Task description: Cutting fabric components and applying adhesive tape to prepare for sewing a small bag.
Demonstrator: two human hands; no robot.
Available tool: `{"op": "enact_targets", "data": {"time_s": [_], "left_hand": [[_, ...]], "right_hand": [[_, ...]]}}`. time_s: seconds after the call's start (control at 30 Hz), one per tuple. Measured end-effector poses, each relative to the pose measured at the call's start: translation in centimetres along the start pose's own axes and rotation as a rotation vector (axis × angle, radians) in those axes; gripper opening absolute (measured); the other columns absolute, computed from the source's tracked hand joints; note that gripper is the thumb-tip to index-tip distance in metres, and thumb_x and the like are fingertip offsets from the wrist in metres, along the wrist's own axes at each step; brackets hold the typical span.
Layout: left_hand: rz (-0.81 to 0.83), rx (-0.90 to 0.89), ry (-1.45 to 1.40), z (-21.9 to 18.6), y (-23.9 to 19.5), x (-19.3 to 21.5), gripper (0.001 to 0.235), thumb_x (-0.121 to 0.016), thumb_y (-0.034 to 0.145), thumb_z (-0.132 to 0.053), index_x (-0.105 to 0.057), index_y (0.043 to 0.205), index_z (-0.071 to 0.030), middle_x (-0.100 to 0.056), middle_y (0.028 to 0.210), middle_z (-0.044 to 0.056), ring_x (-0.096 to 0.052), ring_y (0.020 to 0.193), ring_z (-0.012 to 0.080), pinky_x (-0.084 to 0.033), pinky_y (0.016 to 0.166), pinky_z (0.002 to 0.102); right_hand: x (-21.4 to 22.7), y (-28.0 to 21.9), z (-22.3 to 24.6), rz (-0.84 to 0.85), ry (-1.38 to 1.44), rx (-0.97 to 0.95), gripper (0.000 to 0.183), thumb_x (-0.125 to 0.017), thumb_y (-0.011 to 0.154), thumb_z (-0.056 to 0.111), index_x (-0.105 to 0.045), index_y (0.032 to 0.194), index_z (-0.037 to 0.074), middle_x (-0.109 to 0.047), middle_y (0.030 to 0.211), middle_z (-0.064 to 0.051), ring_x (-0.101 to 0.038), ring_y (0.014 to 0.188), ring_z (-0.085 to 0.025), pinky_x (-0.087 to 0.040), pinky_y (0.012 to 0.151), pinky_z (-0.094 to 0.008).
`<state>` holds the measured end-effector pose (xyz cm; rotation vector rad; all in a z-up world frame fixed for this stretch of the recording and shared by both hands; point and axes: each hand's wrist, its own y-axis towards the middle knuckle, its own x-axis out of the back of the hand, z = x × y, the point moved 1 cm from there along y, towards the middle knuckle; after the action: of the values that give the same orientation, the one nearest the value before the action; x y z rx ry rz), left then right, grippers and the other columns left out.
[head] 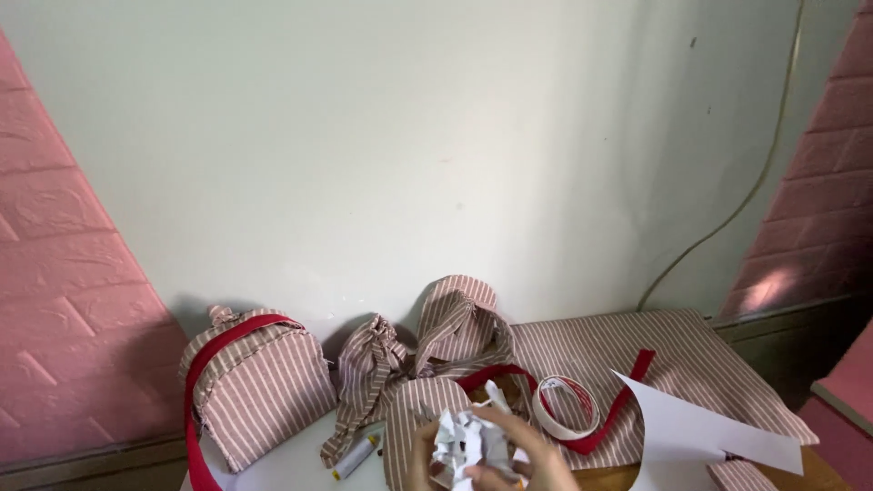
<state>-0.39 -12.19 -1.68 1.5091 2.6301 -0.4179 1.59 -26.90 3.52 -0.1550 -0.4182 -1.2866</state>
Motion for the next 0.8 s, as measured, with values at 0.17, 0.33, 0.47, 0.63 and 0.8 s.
{"op": "enact_targets", "data": {"time_s": [0.17, 0.33, 0.47, 0.63, 0.8], "left_hand": [[0.501, 0.17, -0.18, 0.1, 4.4, 3.8, 0.092, -0.089, 0.082, -0.013, -0.05, 0.165, -0.023, -0.057, 0.17, 0.007, -0.075, 0.138, 0.041, -0.053, 0.124, 0.058], [0.467, 0.021, -0.165, 0.0, 5.6, 5.3, 0.076, -0.082, 0.086, -0.016, -0.056, 0.158, -0.013, -0.062, 0.167, 0.009, -0.082, 0.128, 0.0348, -0.054, 0.12, 0.057], [0.216, 0.152, -0.093, -3.9, 4.1, 4.9, 0.053, -0.073, 0.095, -0.014, -0.068, 0.147, -0.009, -0.07, 0.16, 0.006, -0.081, 0.123, 0.0366, -0.065, 0.108, 0.056], [0.01, -0.049, -0.121, -0.7, 6.8, 4.8, 0.029, -0.076, 0.095, -0.008, -0.08, 0.122, 0.001, -0.081, 0.138, 0.015, -0.08, 0.119, 0.0311, -0.063, 0.103, 0.043], [-0.083, 0.063, -0.096, -4.3, 5.7, 5.0, 0.023, -0.071, 0.102, -0.014, -0.08, 0.121, -0.005, -0.081, 0.139, 0.016, -0.071, 0.134, 0.0298, -0.061, 0.112, 0.047]], "right_hand": [[7.2, 2.7, 3.4, 0.0, -0.04, -0.083, 0.048, -0.085, 0.088, 0.021, -0.075, 0.136, 0.021, -0.091, 0.128, 0.001, -0.091, 0.091, -0.014, -0.08, 0.079, -0.026], [15.0, 10.2, 5.2, -0.115, -0.385, -0.136, 0.036, -0.074, 0.1, 0.024, -0.072, 0.135, 0.018, -0.085, 0.122, -0.006, -0.082, 0.103, -0.019, -0.073, 0.084, -0.028], [19.4, 17.0, 3.1, -0.139, -0.553, -0.178, 0.04, -0.084, 0.092, 0.033, -0.075, 0.129, 0.021, -0.075, 0.137, -0.01, -0.072, 0.126, -0.028, -0.063, 0.098, -0.044], [20.4, 19.7, 1.4, -0.051, -0.755, -0.094, 0.059, -0.081, 0.091, 0.04, -0.065, 0.146, 0.029, -0.056, 0.161, -0.004, -0.057, 0.145, -0.025, -0.047, 0.117, -0.045], [13.1, 12.2, 5.4, 0.056, -0.681, -0.084, 0.039, -0.075, 0.098, 0.017, -0.07, 0.136, 0.022, -0.076, 0.134, 0.0, -0.081, 0.093, -0.014, -0.073, 0.071, -0.02]]}}
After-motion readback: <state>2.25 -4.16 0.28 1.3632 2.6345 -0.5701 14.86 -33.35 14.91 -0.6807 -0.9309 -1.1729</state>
